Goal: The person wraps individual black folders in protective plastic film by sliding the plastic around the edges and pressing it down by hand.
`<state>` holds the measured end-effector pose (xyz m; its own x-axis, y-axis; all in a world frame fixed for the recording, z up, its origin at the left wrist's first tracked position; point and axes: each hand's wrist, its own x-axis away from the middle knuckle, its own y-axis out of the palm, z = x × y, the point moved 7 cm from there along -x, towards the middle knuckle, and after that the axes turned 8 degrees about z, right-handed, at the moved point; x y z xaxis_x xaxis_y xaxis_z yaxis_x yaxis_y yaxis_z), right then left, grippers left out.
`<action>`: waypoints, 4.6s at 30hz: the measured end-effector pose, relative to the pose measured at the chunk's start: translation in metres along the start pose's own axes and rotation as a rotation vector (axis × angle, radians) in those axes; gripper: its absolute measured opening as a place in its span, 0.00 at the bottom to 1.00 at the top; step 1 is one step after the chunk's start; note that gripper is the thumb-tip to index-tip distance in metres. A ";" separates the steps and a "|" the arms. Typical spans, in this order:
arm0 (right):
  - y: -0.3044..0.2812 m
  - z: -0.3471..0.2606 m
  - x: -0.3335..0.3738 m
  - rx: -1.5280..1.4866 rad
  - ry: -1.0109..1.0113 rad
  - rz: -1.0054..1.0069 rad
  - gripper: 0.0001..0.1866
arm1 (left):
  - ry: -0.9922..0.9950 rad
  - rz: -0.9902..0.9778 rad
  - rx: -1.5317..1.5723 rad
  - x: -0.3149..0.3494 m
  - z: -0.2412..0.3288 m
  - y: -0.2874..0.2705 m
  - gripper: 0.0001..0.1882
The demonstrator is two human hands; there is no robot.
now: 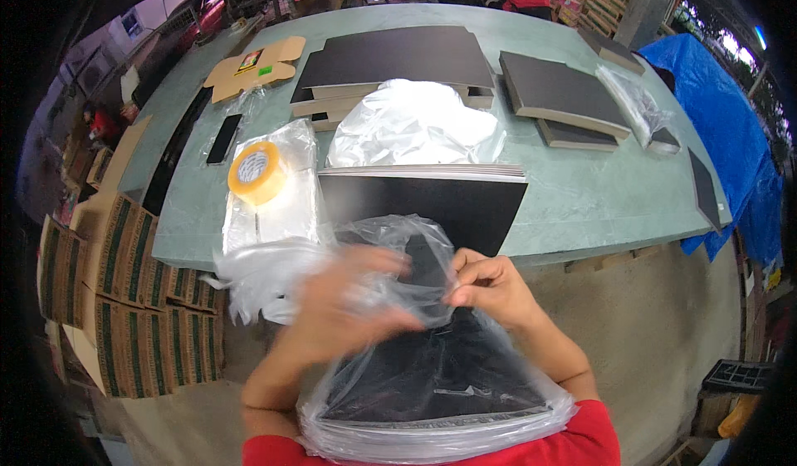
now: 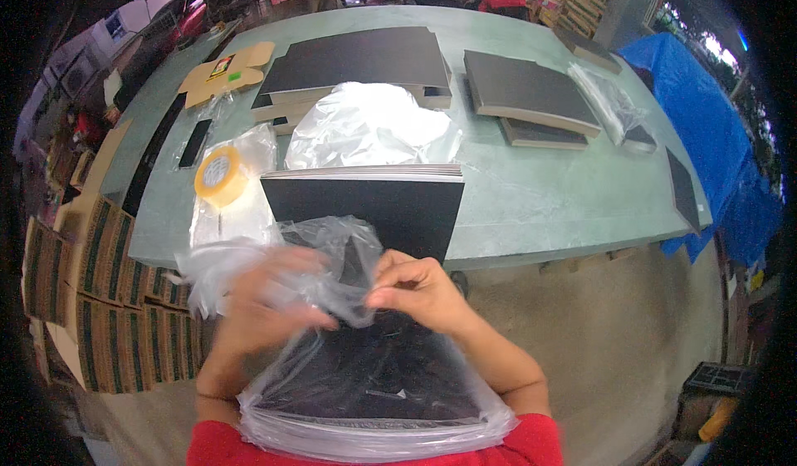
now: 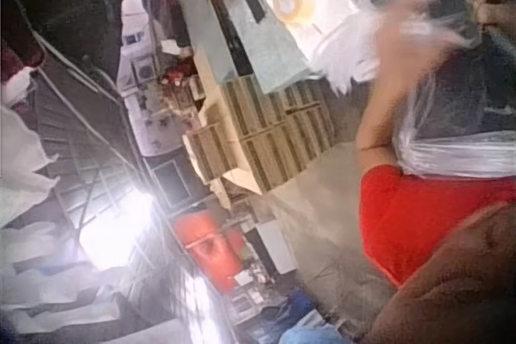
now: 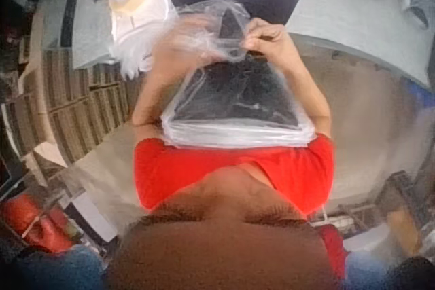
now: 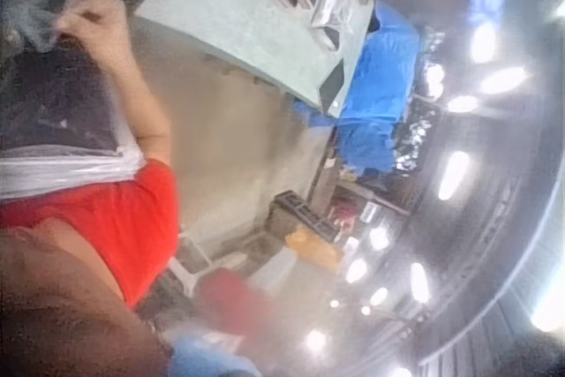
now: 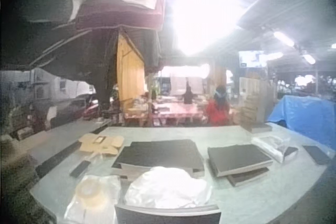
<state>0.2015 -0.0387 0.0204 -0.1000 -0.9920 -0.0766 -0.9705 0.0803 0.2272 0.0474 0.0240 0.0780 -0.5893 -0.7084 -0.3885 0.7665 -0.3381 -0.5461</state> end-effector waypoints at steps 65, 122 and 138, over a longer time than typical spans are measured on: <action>-0.037 -0.073 -0.001 1.530 -0.580 0.419 0.34 | 0.076 0.209 -0.685 -0.021 -0.062 -0.054 0.36; -0.002 0.067 0.023 0.327 0.205 -0.225 0.34 | -0.380 0.109 0.597 -0.017 -0.090 0.032 0.31; -0.024 0.068 0.014 -0.418 0.348 0.164 0.09 | -0.123 -0.167 0.143 0.008 -0.042 0.088 0.15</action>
<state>0.2084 -0.0475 -0.0525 -0.0955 -0.9491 0.3001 -0.7722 0.2608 0.5794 0.0992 0.0145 -0.0045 -0.6821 -0.7023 -0.2039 0.6944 -0.5346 -0.4816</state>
